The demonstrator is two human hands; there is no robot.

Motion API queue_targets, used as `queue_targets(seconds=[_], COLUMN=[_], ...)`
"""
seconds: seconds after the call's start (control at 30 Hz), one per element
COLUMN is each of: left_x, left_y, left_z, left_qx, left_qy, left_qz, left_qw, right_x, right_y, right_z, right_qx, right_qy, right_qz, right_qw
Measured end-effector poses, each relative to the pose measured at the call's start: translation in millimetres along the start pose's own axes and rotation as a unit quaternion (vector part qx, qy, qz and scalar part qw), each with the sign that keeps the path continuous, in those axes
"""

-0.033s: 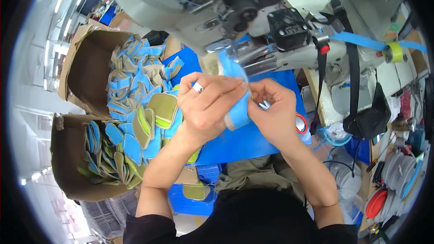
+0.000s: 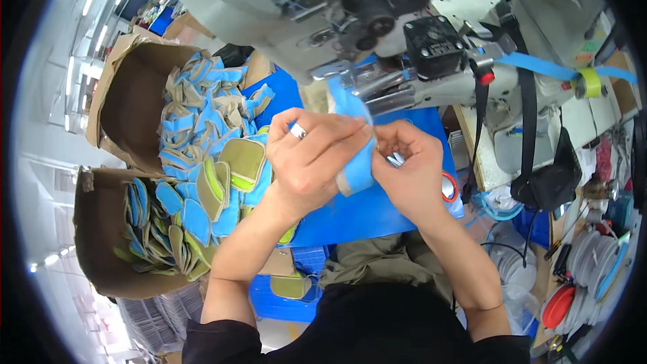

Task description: The person sews blue and beige fabric pieces using a sewing machine, then trims excess thread with scissors. They repeatedly pick up fabric pieces from a box, align them, sew them, and place the finished items into a pile.

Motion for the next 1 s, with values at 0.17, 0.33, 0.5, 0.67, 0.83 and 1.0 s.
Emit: queue_targets(seconds=[0.17, 0.33, 0.5, 0.67, 0.83, 1.0], left_x=[0, -4, -8, -10, -10, -15], left_y=[-2, -18, -27, -27, -27, -52], left_z=[3, 7, 11, 11, 6, -4], left_qx=[0.004, 0.019, 0.023, 0.011, -0.003, 0.156], left_qy=[-0.027, -0.028, -0.031, -0.018, -0.014, 0.002], left_qz=[0.007, 0.004, 0.031, 0.029, 0.027, -0.086], left_qw=[1.000, 0.999, 0.999, 0.999, 1.000, 0.984], right_x=[-1, -6, -11, -11, -29, -36], right_y=[8, 10, 8, 10, -37, -15], right_z=[-5, 7, 12, -18, -38, -37], right_qx=[-0.029, -0.027, -0.024, -0.039, -0.041, -0.116], right_qy=[0.014, 0.011, 0.012, -0.002, -0.104, -0.102], right_qz=[0.020, 0.004, 0.048, 0.076, 0.069, 0.217], right_qw=[0.999, 1.000, 0.998, 0.996, 0.991, 0.964])
Point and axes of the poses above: each hand's wrist, its own z-axis towards the middle knuckle, its own x-axis out of the back of the hand, y = z × x, the point moved 10 cm from there along z, towards the middle knuckle, and after that the axes turned 5 degrees about y, right-handed, at the moved point
